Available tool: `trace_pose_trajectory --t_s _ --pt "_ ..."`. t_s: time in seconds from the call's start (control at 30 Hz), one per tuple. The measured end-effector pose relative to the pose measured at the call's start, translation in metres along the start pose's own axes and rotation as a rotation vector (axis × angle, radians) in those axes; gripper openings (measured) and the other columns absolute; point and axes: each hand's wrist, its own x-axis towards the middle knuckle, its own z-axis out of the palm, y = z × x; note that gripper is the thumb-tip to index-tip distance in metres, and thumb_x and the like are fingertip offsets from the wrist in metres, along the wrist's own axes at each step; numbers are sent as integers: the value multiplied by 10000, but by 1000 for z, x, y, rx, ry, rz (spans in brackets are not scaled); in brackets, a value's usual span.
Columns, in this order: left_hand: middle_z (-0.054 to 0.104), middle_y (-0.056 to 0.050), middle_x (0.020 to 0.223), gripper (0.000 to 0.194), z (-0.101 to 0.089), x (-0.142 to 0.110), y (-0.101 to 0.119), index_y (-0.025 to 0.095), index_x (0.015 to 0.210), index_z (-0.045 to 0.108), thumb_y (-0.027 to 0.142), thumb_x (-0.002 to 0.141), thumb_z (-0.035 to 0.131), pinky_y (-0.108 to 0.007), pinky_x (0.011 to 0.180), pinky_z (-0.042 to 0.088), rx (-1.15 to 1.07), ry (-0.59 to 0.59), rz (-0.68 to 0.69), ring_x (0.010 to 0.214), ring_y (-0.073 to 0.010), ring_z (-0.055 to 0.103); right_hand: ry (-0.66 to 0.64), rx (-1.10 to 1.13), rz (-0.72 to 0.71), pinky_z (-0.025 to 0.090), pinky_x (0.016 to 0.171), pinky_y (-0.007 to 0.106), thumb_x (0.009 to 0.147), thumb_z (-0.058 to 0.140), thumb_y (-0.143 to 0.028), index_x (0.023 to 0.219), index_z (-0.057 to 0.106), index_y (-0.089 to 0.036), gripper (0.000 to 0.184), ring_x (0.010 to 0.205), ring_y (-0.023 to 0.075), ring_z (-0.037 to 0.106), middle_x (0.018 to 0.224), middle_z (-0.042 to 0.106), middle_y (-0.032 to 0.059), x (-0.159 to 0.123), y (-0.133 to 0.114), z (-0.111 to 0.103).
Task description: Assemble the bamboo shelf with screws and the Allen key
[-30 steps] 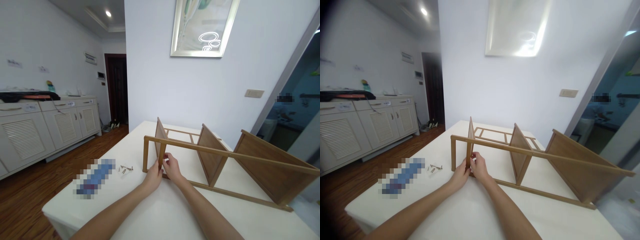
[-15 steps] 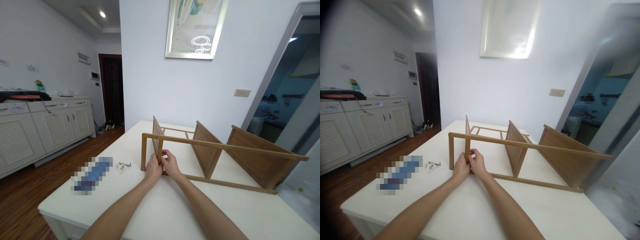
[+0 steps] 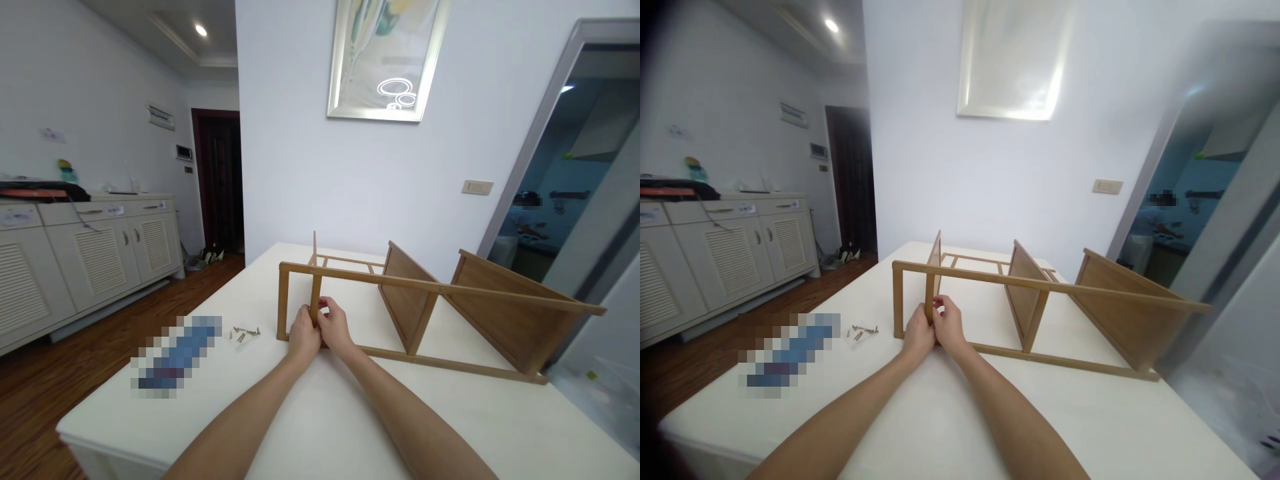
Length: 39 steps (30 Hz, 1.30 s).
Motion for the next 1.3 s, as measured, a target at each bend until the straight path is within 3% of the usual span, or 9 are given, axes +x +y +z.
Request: trace_pose_trajectory --t_s 0.4,0.53,0.63,0.73,0.87,0.97,1.07,1.17,1.3 --pt "668 -28 1000 194 -3 -7 6 244 1041 563 201 855 537 -285 728 433 33 48 5 915 -208 636 -48 60 1 510 605 262 785 545 -290 983 618 -179 238 685 142 608 921 667 37 -4 -5 -6" --pt "647 -40 956 165 -2 -6 5 227 1028 542 205 868 510 -287 705 423 102 59 -12 883 -212 629 -87 -84 -58 520 680 283 858 502 -294 978 648 -186 217 818 173 639 957 693 60 -9 -17 -15" --pt "633 -42 928 128 -1 -6 4 222 1000 523 206 879 483 -286 700 422 128 54 -29 858 -207 624 -72 -407 -228 500 724 303 889 494 -266 897 667 -197 187 810 179 637 910 704 62 -21 -44 -31" --pt "624 -46 923 106 -1 -6 4 218 971 507 197 869 489 -289 706 427 143 36 -34 854 -208 621 -47 -583 -543 467 688 259 924 472 -251 952 671 -208 206 745 150 628 842 695 57 -25 -91 -52" --pt "617 -67 998 199 -1 -6 3 208 1029 498 146 840 505 -298 737 439 181 43 -45 907 -217 617 38 -665 -652 447 694 248 909 511 -227 1002 692 -205 205 759 149 611 861 687 55 21 -159 -77" --pt "616 -72 1033 234 -2 -6 3 201 1063 496 131 840 502 -296 768 448 175 45 -52 935 -213 617 -241 -683 -480 448 707 248 875 543 -182 1100 693 -235 276 709 125 591 895 697 26 78 -178 -84" --pt "615 -79 1050 240 -1 -6 3 196 1078 500 133 846 503 -297 775 453 174 44 -60 941 -213 621 -508 -697 -337 446 784 257 846 558 -132 1152 690 -240 350 809 139 612 916 705 29 117 -169 -83" --pt "615 -79 1070 258 0 -6 2 200 1093 498 129 845 512 -294 776 451 173 35 -57 947 -209 624 -663 -626 -258 449 809 264 828 583 -145 1162 689 -224 360 827 149 624 881 710 27 130 -151 -76" --pt "616 -73 1071 222 -2 -5 1 203 1071 489 162 855 521 -295 764 438 195 8 -61 952 -213 622 -719 -518 -258 469 798 299 822 620 -301 1103 713 -201 313 792 173 632 867 715 32 132 -132 -70"
